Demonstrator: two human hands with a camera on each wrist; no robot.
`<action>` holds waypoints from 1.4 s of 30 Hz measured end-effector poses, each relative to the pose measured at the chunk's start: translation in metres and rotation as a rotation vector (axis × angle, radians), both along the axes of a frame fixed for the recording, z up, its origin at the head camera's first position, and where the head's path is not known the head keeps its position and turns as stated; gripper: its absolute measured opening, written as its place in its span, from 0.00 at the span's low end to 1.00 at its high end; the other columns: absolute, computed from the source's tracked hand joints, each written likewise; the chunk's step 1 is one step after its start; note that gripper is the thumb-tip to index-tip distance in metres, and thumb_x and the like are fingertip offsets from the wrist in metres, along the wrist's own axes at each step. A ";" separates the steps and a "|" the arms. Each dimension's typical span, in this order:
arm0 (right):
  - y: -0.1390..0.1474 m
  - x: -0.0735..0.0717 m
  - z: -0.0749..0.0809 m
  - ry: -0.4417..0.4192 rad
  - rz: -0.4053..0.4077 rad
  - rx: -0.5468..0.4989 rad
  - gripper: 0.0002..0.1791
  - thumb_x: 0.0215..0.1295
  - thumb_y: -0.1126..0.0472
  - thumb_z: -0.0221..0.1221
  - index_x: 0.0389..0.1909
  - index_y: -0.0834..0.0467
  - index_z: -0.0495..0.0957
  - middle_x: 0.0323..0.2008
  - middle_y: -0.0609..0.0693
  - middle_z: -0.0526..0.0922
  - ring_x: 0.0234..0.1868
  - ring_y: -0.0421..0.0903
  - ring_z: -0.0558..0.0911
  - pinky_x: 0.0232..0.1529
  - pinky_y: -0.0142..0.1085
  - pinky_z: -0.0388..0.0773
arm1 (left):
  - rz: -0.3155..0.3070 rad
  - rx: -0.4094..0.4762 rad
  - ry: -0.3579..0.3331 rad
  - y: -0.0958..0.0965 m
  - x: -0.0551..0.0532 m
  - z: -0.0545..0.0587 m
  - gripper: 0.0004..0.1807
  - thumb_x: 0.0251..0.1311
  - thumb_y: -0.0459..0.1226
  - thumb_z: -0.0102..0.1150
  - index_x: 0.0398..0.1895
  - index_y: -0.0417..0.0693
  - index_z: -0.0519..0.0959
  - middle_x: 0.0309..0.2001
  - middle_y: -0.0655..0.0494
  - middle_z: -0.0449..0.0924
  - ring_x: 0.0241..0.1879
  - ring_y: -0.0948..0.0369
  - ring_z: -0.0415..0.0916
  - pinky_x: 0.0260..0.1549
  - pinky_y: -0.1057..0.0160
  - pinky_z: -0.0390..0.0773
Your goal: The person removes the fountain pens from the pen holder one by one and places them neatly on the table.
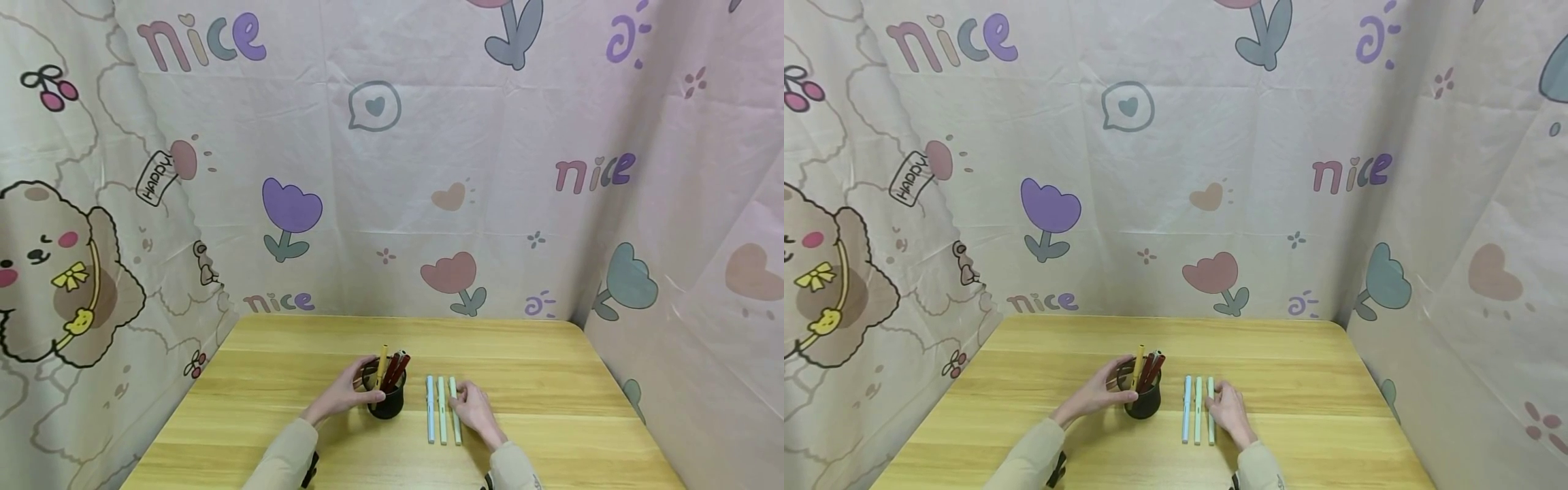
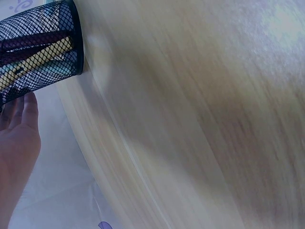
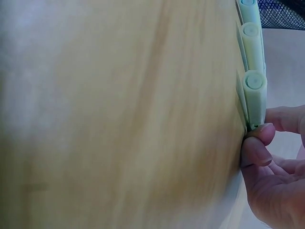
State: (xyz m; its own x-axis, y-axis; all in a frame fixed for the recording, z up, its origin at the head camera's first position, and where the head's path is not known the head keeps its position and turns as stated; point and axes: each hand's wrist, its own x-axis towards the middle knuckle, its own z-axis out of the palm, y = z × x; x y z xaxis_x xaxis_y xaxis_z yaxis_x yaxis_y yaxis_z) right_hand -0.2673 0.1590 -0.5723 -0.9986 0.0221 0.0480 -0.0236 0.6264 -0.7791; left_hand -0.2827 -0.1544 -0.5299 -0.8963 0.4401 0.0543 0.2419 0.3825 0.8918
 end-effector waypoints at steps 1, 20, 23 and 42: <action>0.000 0.000 0.000 0.004 0.001 0.002 0.19 0.62 0.64 0.63 0.51 0.71 0.76 0.26 0.49 0.74 0.27 0.42 0.71 0.27 0.29 0.68 | -0.001 0.001 0.000 0.000 0.000 0.000 0.50 0.59 0.47 0.72 0.78 0.43 0.54 0.78 0.36 0.54 0.74 0.32 0.55 0.71 0.35 0.63; 0.000 -0.001 0.001 -0.016 -0.011 0.007 0.21 0.62 0.64 0.64 0.52 0.71 0.76 0.28 0.49 0.75 0.29 0.42 0.72 0.29 0.31 0.70 | -0.007 0.008 -0.004 0.000 0.000 0.000 0.50 0.59 0.46 0.71 0.78 0.44 0.55 0.78 0.36 0.54 0.75 0.32 0.54 0.72 0.35 0.62; 0.000 -0.001 0.000 -0.008 -0.009 0.007 0.21 0.61 0.64 0.64 0.51 0.72 0.76 0.28 0.50 0.75 0.29 0.42 0.72 0.29 0.31 0.70 | -0.008 0.009 -0.004 0.000 0.000 0.000 0.50 0.59 0.46 0.71 0.78 0.43 0.54 0.78 0.36 0.54 0.75 0.31 0.54 0.72 0.34 0.62; 0.000 0.000 0.002 -0.022 -0.002 -0.002 0.24 0.61 0.62 0.64 0.54 0.73 0.74 0.30 0.52 0.76 0.31 0.44 0.74 0.32 0.33 0.74 | -0.010 0.011 -0.001 -0.001 0.000 0.000 0.48 0.59 0.47 0.71 0.78 0.48 0.56 0.78 0.36 0.54 0.74 0.32 0.55 0.72 0.34 0.63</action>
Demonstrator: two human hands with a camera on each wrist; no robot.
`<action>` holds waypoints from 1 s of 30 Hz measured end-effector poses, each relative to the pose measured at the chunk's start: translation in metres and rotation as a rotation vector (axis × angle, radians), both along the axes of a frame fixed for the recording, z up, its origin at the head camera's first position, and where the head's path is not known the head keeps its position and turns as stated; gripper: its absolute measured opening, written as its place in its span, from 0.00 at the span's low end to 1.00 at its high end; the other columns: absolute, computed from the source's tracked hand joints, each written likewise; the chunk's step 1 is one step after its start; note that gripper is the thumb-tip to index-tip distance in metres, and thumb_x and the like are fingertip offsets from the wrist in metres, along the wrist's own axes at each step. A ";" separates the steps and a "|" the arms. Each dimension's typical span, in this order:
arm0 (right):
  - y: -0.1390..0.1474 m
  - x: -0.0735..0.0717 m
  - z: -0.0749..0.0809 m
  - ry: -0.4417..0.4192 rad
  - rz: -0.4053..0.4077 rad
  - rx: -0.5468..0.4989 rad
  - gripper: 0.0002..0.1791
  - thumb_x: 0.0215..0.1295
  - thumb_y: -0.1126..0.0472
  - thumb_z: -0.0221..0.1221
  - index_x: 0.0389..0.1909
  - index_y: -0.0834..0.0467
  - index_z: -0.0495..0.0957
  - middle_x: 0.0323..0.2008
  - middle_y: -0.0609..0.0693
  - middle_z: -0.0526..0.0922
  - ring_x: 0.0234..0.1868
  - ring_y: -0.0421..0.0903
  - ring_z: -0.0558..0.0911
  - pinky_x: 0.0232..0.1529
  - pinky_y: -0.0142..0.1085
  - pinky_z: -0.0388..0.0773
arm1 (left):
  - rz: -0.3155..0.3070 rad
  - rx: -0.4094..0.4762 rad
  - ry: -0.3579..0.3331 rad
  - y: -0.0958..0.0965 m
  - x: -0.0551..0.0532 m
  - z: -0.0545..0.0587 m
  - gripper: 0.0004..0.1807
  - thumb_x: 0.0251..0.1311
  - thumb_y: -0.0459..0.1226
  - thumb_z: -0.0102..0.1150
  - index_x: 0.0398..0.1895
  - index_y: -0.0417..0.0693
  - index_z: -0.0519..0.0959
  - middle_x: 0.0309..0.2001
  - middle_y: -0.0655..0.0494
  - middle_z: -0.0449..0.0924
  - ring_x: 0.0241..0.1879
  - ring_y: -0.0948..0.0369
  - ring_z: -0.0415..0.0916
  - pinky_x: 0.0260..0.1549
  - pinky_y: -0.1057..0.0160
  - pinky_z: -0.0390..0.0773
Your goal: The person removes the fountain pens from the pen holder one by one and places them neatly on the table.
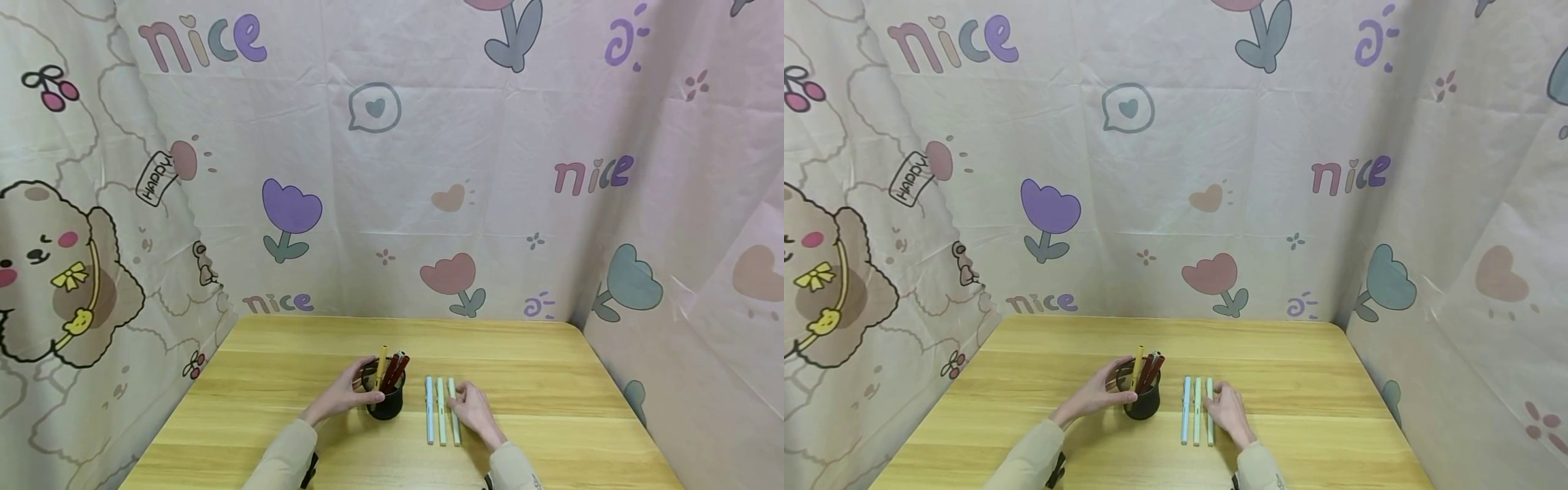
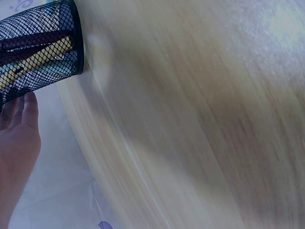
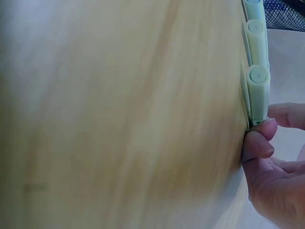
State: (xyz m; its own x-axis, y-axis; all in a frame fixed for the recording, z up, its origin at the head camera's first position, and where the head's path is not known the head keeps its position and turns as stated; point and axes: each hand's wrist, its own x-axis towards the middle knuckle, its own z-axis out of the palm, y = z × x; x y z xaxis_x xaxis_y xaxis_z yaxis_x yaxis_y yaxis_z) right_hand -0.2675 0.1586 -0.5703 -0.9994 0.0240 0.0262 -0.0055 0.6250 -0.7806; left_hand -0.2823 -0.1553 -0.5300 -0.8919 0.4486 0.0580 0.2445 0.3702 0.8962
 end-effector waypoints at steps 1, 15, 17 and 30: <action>0.000 0.000 0.000 -0.004 0.002 -0.005 0.25 0.62 0.62 0.64 0.55 0.73 0.74 0.30 0.52 0.76 0.32 0.44 0.74 0.33 0.34 0.75 | 0.000 -0.001 0.001 0.000 0.000 0.000 0.48 0.59 0.47 0.71 0.78 0.48 0.56 0.78 0.36 0.54 0.74 0.31 0.55 0.72 0.34 0.63; 0.003 0.006 0.006 0.046 0.024 -0.152 0.29 0.62 0.67 0.63 0.62 0.74 0.67 0.28 0.51 0.75 0.27 0.42 0.74 0.26 0.29 0.72 | 0.002 -0.010 -0.003 0.001 0.000 0.000 0.48 0.59 0.46 0.72 0.78 0.48 0.56 0.78 0.36 0.54 0.74 0.32 0.55 0.72 0.34 0.62; 0.002 0.006 0.008 0.051 0.019 -0.179 0.29 0.62 0.67 0.62 0.62 0.72 0.67 0.29 0.51 0.75 0.26 0.41 0.74 0.25 0.28 0.71 | 0.003 -0.012 -0.002 0.001 0.000 0.001 0.48 0.59 0.46 0.72 0.78 0.49 0.56 0.78 0.36 0.54 0.74 0.32 0.55 0.72 0.34 0.62; -0.009 0.003 0.028 0.176 -0.009 -0.426 0.19 0.65 0.68 0.63 0.55 0.68 0.75 0.35 0.53 0.78 0.30 0.35 0.76 0.32 0.25 0.77 | 0.004 -0.017 0.004 0.001 0.000 0.000 0.48 0.59 0.46 0.71 0.78 0.49 0.56 0.78 0.36 0.54 0.74 0.33 0.56 0.72 0.35 0.62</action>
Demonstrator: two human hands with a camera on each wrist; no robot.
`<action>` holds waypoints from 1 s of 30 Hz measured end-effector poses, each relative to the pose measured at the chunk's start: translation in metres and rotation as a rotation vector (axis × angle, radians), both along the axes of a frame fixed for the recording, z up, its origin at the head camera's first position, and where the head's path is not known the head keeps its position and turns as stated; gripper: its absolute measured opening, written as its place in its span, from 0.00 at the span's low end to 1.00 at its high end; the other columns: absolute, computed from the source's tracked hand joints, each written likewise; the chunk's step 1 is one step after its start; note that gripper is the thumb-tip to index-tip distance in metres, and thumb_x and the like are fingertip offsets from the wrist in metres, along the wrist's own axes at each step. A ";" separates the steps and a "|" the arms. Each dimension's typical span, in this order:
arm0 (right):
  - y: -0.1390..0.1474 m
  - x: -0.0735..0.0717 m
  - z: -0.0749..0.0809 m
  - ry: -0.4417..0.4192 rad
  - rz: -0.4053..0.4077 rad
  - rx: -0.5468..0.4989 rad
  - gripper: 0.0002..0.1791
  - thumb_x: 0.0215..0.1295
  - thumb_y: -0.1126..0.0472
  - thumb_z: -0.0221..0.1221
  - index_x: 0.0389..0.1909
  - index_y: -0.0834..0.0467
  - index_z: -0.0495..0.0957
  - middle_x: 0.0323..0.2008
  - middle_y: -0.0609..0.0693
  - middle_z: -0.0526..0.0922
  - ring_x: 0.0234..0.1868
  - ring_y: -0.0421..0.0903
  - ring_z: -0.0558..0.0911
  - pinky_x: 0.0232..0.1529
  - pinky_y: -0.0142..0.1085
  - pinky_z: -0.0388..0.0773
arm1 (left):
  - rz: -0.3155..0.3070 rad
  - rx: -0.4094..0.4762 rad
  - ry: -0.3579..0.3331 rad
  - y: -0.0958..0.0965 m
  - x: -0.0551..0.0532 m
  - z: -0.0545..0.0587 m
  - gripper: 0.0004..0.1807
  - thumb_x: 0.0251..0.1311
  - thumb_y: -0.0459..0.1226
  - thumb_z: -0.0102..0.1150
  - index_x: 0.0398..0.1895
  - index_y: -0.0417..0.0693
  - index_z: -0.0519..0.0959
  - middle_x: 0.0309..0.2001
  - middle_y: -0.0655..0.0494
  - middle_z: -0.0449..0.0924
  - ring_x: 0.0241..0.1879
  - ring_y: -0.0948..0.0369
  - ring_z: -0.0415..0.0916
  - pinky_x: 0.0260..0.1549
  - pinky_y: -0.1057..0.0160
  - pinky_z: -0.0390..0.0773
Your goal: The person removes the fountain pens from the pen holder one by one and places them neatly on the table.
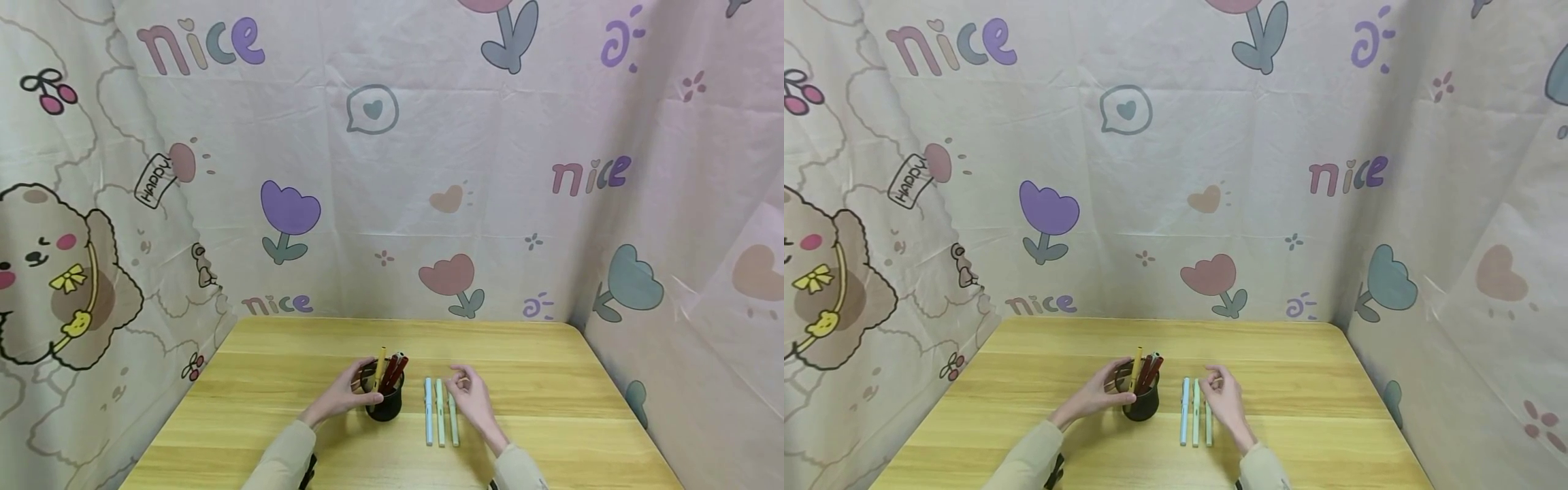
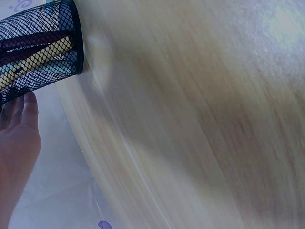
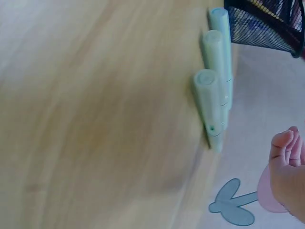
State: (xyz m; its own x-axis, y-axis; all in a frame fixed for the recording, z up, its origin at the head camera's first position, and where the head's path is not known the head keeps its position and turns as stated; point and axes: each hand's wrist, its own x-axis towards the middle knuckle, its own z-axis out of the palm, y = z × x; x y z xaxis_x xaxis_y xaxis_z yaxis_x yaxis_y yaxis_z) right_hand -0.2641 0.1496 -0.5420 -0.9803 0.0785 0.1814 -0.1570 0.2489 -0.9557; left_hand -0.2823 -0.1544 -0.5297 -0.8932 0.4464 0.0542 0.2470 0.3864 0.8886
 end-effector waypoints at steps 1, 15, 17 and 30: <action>-0.001 0.001 0.002 0.013 0.004 -0.017 0.19 0.64 0.68 0.63 0.55 0.68 0.76 0.36 0.53 0.78 0.30 0.35 0.77 0.32 0.24 0.78 | 0.003 -0.001 0.000 0.000 0.000 0.000 0.48 0.59 0.46 0.71 0.78 0.49 0.56 0.78 0.37 0.55 0.74 0.33 0.56 0.72 0.34 0.63; -0.023 0.004 0.027 0.065 0.136 -0.073 0.18 0.63 0.69 0.65 0.53 0.65 0.77 0.42 0.60 0.81 0.38 0.36 0.79 0.41 0.25 0.81 | 0.024 -0.012 -0.003 0.000 0.001 0.000 0.48 0.58 0.48 0.72 0.78 0.51 0.57 0.77 0.37 0.56 0.74 0.34 0.56 0.70 0.32 0.64; -0.026 0.003 0.027 0.067 0.162 -0.046 0.18 0.64 0.68 0.64 0.54 0.65 0.77 0.43 0.61 0.81 0.38 0.36 0.79 0.42 0.25 0.81 | 0.029 -0.015 -0.003 0.000 0.001 0.000 0.47 0.58 0.48 0.72 0.78 0.52 0.58 0.77 0.38 0.56 0.75 0.34 0.56 0.70 0.31 0.64; -0.054 -0.006 0.041 0.108 0.277 0.076 0.21 0.67 0.62 0.64 0.59 0.62 0.77 0.39 0.57 0.81 0.30 0.34 0.76 0.31 0.24 0.76 | 0.034 0.003 -0.012 0.002 0.000 0.000 0.49 0.57 0.47 0.73 0.78 0.49 0.57 0.77 0.36 0.57 0.74 0.33 0.57 0.70 0.31 0.64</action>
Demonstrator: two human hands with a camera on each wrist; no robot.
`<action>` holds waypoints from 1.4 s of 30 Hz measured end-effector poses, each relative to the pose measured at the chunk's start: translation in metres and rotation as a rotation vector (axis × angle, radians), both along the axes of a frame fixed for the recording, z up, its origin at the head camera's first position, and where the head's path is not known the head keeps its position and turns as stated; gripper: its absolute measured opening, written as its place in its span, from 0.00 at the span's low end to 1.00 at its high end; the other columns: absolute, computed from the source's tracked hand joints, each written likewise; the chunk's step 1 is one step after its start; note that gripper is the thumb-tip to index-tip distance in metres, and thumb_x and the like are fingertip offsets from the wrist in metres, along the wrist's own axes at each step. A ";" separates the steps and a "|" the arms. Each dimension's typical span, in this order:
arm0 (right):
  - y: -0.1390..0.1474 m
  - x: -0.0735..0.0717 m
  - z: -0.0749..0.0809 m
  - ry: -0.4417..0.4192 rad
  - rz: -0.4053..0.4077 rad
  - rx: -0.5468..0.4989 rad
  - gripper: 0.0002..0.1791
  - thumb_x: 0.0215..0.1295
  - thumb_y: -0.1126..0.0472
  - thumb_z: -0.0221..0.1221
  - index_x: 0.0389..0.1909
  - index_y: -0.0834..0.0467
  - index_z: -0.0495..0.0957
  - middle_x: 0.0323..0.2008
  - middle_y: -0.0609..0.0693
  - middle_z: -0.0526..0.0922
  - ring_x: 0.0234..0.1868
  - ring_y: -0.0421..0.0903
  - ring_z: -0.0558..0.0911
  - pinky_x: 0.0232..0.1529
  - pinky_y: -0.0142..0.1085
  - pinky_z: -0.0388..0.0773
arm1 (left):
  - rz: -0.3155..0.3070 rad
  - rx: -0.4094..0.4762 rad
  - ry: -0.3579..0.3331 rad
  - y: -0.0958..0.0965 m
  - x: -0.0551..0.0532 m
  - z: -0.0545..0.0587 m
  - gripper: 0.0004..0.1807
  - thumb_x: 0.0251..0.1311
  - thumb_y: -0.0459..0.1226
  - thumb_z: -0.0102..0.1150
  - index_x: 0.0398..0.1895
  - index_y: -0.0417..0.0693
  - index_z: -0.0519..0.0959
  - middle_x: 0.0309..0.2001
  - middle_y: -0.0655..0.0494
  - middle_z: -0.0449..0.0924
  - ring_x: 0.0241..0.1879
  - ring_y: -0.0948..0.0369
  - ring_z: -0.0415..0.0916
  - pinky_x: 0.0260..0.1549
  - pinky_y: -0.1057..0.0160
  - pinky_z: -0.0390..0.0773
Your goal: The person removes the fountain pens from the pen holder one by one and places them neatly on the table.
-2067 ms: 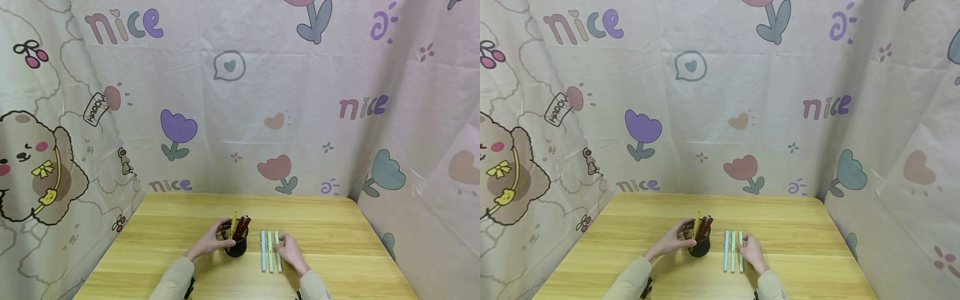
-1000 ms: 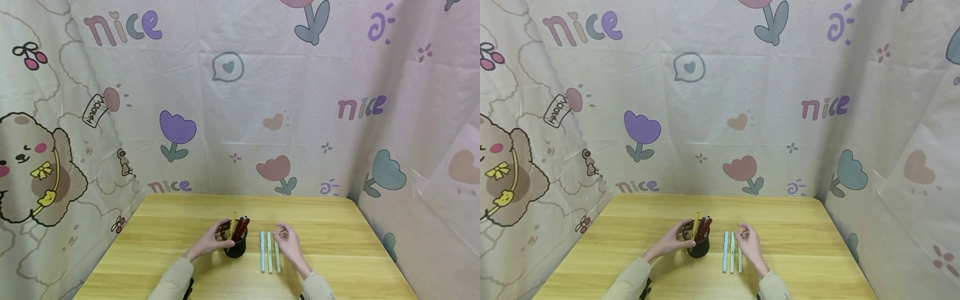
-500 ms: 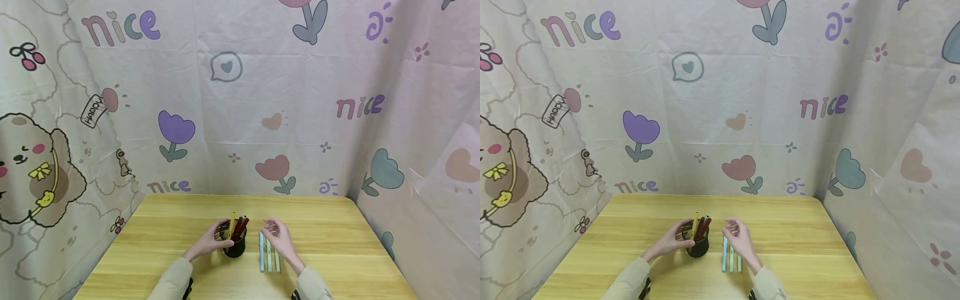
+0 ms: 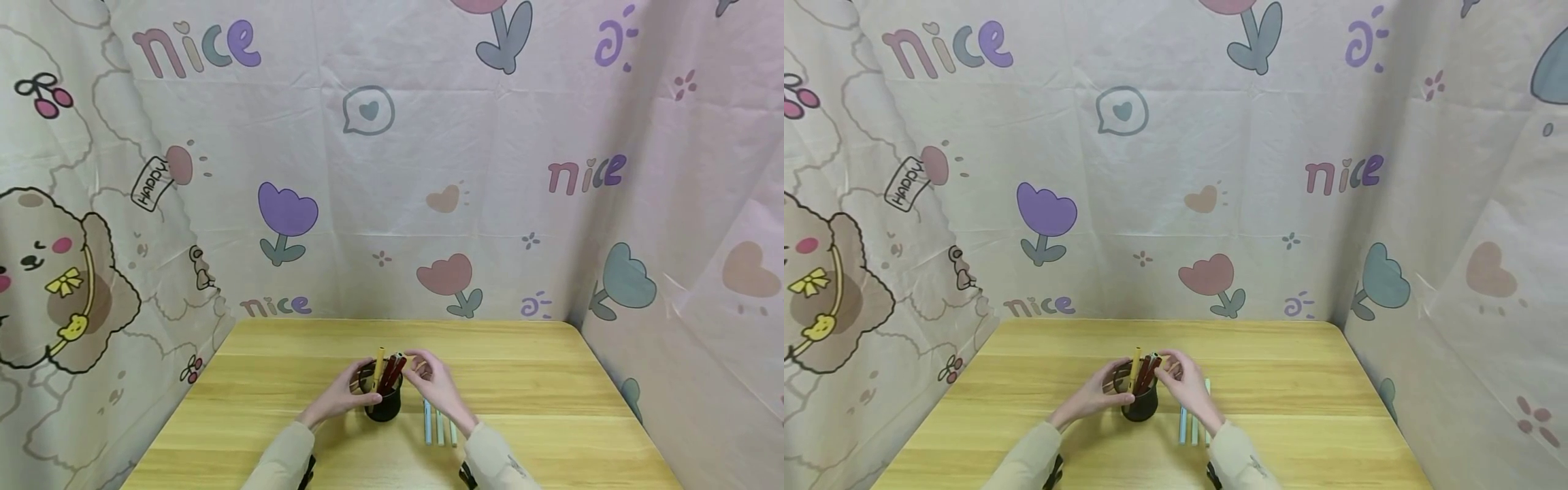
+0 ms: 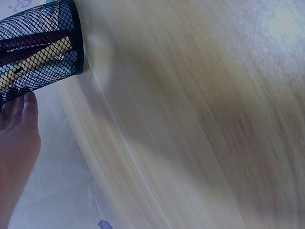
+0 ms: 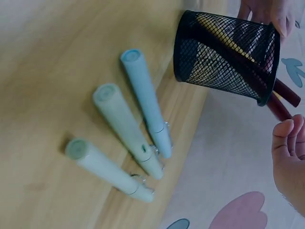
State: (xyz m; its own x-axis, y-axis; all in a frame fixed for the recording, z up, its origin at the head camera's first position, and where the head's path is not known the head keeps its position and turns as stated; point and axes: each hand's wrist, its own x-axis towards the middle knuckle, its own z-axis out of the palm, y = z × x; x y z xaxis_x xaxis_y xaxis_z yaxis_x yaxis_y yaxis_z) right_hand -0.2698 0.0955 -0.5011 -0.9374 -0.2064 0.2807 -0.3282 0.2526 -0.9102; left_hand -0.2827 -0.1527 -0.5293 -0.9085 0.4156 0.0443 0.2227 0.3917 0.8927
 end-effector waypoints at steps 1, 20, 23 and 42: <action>-0.002 -0.001 0.002 0.011 0.001 0.012 0.21 0.67 0.61 0.64 0.59 0.61 0.77 0.38 0.56 0.81 0.29 0.34 0.77 0.30 0.24 0.76 | -0.001 0.002 0.001 0.000 0.000 0.000 0.49 0.57 0.47 0.73 0.78 0.48 0.57 0.76 0.36 0.58 0.74 0.34 0.57 0.69 0.31 0.64; -0.022 -0.011 0.007 0.105 0.039 0.183 0.17 0.70 0.60 0.62 0.57 0.60 0.81 0.28 0.53 0.82 0.21 0.31 0.71 0.20 0.24 0.68 | -0.011 0.039 0.006 -0.001 -0.001 -0.002 0.49 0.58 0.46 0.73 0.77 0.44 0.56 0.73 0.36 0.63 0.72 0.36 0.62 0.69 0.34 0.67; -0.022 -0.011 0.008 0.102 0.044 0.188 0.16 0.70 0.61 0.62 0.56 0.61 0.81 0.28 0.53 0.81 0.19 0.31 0.69 0.19 0.23 0.66 | -0.011 0.043 0.004 -0.001 -0.001 -0.002 0.49 0.57 0.46 0.73 0.77 0.45 0.57 0.73 0.35 0.63 0.72 0.36 0.62 0.69 0.33 0.67; -0.027 -0.010 0.007 0.128 0.017 0.291 0.09 0.66 0.63 0.64 0.43 0.63 0.85 0.25 0.47 0.80 0.22 0.32 0.70 0.21 0.23 0.67 | -0.018 0.026 0.025 -0.002 -0.001 -0.003 0.49 0.58 0.46 0.72 0.77 0.42 0.56 0.73 0.34 0.63 0.71 0.34 0.62 0.67 0.33 0.69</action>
